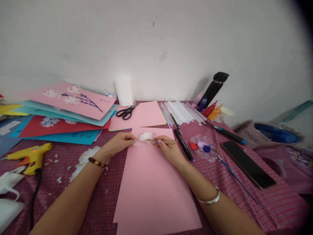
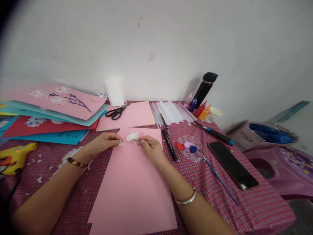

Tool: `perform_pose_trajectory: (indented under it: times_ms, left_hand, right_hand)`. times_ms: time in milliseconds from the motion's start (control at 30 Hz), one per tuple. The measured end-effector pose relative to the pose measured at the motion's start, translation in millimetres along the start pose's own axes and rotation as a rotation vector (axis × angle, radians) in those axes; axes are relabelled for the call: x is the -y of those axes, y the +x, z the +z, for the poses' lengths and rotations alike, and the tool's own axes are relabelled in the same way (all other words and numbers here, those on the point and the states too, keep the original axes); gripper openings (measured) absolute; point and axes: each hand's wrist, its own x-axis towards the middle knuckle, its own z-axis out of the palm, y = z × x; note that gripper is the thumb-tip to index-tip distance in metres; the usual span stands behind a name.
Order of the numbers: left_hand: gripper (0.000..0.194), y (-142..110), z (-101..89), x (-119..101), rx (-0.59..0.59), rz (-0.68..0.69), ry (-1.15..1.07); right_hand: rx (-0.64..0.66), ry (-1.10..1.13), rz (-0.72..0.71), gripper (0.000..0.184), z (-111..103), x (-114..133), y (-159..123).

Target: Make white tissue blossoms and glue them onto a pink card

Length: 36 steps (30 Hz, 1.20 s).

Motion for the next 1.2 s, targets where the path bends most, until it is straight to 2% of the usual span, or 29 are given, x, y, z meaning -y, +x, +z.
perform_pose_trajectory:
  times_ms: [133, 267, 400, 500, 633, 967, 1200]
  left_hand:
    - [0.020, 3.5, 9.2, -5.5, -0.001, 0.058, 0.160]
    - [0.023, 12.3, 25.0, -2.4, -0.089, 0.054, 0.147]
    - [0.017, 18.7, 34.4, 5.5, -0.176, 0.069, 0.160]
    - [0.016, 19.7, 35.9, 8.0, -0.194, 0.070, 0.157]
    - [0.013, 20.5, 35.9, 6.5, -0.207, 0.093, 0.133]
    - [0.016, 27.6, 38.3, 12.3, -0.254, 0.106, 0.064]
    - [0.015, 23.4, 35.5, 4.4, -0.171, 0.127, -0.060]
  right_hand:
    - [-0.021, 0.004, 0.012, 0.019, 1.4, -1.3, 1.3]
    - [-0.016, 0.003, 0.026, 0.018, 0.9, -1.3, 1.2]
    - [-0.039, 0.035, 0.004, 0.020, -1.4, 2.9, -2.4]
    - [-0.065, 0.062, -0.023, 0.022, -2.4, 6.3, -6.0]
    - [0.013, 0.037, -0.005, 0.022, 0.8, 5.3, -9.5]
    - [0.137, -0.212, -0.149, 0.020, 5.6, -2.8, -13.8]
    - [0.123, -0.246, -0.158, 0.017, 5.5, 3.0, -16.3]
